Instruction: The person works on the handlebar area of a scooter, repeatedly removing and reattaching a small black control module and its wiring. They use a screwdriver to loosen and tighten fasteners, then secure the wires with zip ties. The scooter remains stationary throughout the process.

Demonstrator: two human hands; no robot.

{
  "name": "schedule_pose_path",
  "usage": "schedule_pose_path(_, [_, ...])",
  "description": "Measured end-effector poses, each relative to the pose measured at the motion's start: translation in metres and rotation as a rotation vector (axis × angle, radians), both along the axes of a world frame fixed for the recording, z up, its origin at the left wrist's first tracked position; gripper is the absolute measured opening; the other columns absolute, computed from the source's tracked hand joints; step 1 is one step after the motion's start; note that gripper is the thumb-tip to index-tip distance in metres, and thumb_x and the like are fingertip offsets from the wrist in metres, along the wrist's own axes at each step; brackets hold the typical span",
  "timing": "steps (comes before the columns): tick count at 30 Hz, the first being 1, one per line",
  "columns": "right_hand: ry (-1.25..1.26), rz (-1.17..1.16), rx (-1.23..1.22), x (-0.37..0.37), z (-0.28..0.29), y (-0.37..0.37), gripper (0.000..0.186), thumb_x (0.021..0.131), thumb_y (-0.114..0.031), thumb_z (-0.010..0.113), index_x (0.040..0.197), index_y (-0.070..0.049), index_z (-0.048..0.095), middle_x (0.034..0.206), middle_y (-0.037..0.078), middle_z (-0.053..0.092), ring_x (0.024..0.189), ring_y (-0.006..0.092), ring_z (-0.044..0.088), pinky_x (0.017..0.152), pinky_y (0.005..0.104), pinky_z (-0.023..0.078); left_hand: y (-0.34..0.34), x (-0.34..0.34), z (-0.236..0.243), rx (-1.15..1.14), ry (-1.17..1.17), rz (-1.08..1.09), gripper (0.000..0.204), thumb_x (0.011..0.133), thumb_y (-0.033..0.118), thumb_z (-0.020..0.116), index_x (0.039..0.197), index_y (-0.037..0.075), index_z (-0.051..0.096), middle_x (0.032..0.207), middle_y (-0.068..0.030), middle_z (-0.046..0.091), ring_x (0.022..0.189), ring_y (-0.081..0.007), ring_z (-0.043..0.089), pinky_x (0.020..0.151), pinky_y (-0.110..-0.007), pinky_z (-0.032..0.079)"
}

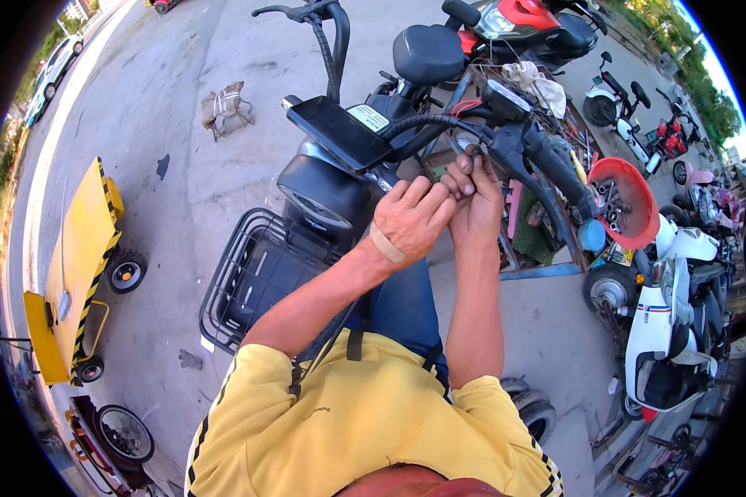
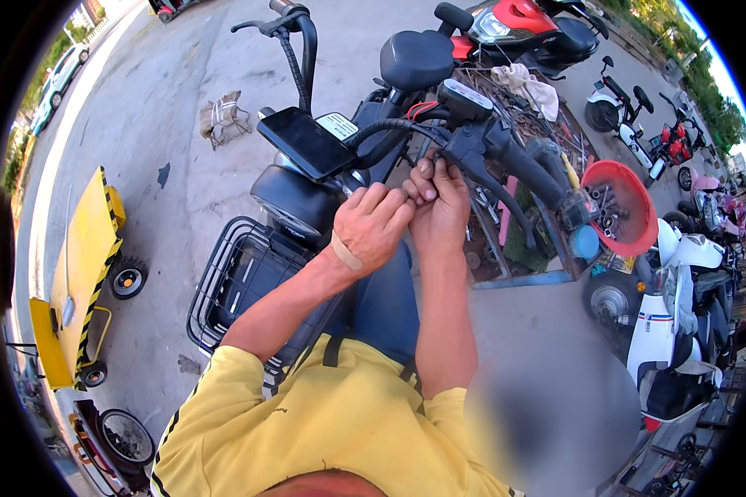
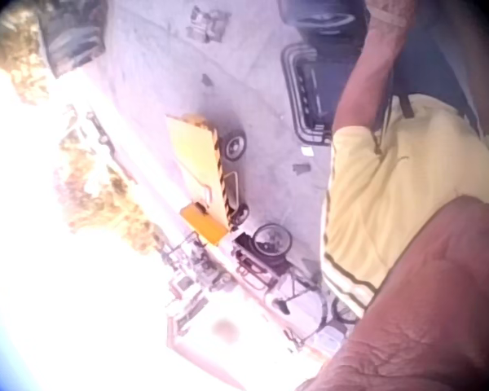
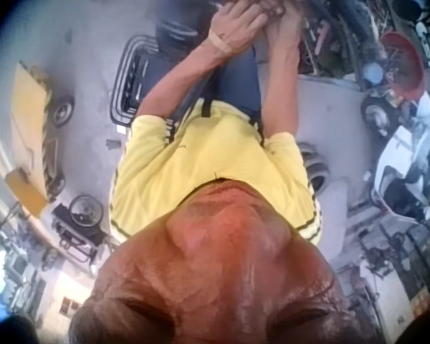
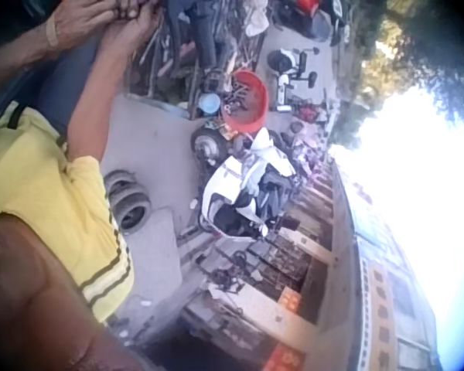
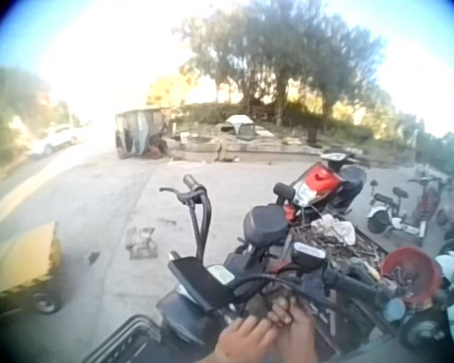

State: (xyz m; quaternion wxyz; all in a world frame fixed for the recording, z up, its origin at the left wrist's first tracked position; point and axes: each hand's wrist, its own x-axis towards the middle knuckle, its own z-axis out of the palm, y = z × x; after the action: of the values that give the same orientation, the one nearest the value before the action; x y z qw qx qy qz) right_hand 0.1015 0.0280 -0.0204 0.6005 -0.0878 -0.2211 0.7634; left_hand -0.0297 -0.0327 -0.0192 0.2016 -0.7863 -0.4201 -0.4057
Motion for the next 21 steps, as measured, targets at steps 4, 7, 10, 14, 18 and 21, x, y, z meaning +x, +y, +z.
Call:
schedule_pose_path(4, [-0.081, -0.103, 0.018, -0.006, 0.011, -0.006, 0.016, 0.108, -0.014, 0.053, 0.113, -0.001, 0.062, 0.085, 0.002, 0.055, 0.062, 0.0059, 0.039, 0.058, 0.0226, 0.033, -0.001, -0.005, 0.01, -0.046, 0.026, -0.042, 0.021, 0.071, 0.009, 0.067, 0.091, 0.006, 0.062, 0.093, -0.0049, 0.058, 0.081, -0.0216, 0.056, 0.067, -0.034, 0.045])
schedule_pose_path(7, [-0.135, -0.148, -0.019, -0.007, 0.013, -0.01, 0.018, 0.109, -0.016, 0.053, 0.112, -0.001, 0.062, 0.084, 0.001, 0.055, 0.059, 0.0057, 0.037, 0.053, 0.0225, 0.031, 0.003, -0.018, 0.018, -0.078, 0.005, -0.131, 0.026, 0.072, 0.009, 0.072, 0.096, 0.007, 0.065, 0.097, -0.0048, 0.061, 0.086, -0.0217, 0.059, 0.07, -0.034, 0.046])
schedule_pose_path(10, [-0.088, -0.15, -0.143, -0.011, 0.017, -0.009, 0.019, 0.109, -0.019, 0.054, 0.109, -0.002, 0.061, 0.08, 0.0, 0.052, 0.057, 0.0055, 0.035, 0.051, 0.023, 0.028, 0.004, -0.029, 0.054, -0.168, -0.192, -0.225, 0.032, 0.076, 0.007, 0.077, 0.106, 0.007, 0.067, 0.105, -0.0092, 0.064, 0.097, -0.0279, 0.063, 0.083, -0.038, 0.05])
schedule_pose_path(14, [0.082, 0.02, -0.335, -0.011, 0.029, -0.016, 0.02, 0.109, -0.022, 0.054, 0.102, -0.004, 0.06, 0.075, -0.002, 0.046, 0.055, 0.0054, 0.033, 0.049, 0.0235, 0.024, 0.046, -0.033, 0.085, -0.3, -0.554, -0.29, 0.032, 0.09, 0.008, 0.069, 0.121, 0.001, 0.064, 0.115, -0.0158, 0.066, 0.107, -0.0345, 0.064, 0.096, -0.04, 0.051])
schedule_pose_path(18, [0.004, -0.033, -0.261, -0.013, 0.039, -0.023, 0.019, 0.109, -0.022, 0.053, 0.1, -0.007, 0.06, 0.073, -0.003, 0.044, 0.054, 0.0055, 0.031, 0.049, 0.0239, 0.022, 0.097, -0.023, 0.106, -0.807, -0.653, -0.472, 0.047, 0.099, 0.023, 0.07, 0.131, -0.009, 0.057, 0.118, -0.0192, 0.069, 0.108, -0.0221, 0.065, 0.095, -0.035, 0.052])
schedule_pose_path(21, [-0.227, -0.285, -0.096, -0.023, 0.024, -0.025, 0.014, 0.108, -0.019, 0.055, 0.103, -0.007, 0.059, 0.072, -0.004, 0.043, 0.053, 0.004, 0.03, 0.046, 0.0229, 0.021, 0.115, -0.017, 0.102, -0.866, -0.664, -0.513, 0.049, 0.097, 0.029, 0.071, 0.123, -0.011, 0.062, 0.094, -0.0174, 0.07, 0.086, -0.0186, 0.063, 0.08, -0.036, 0.052])
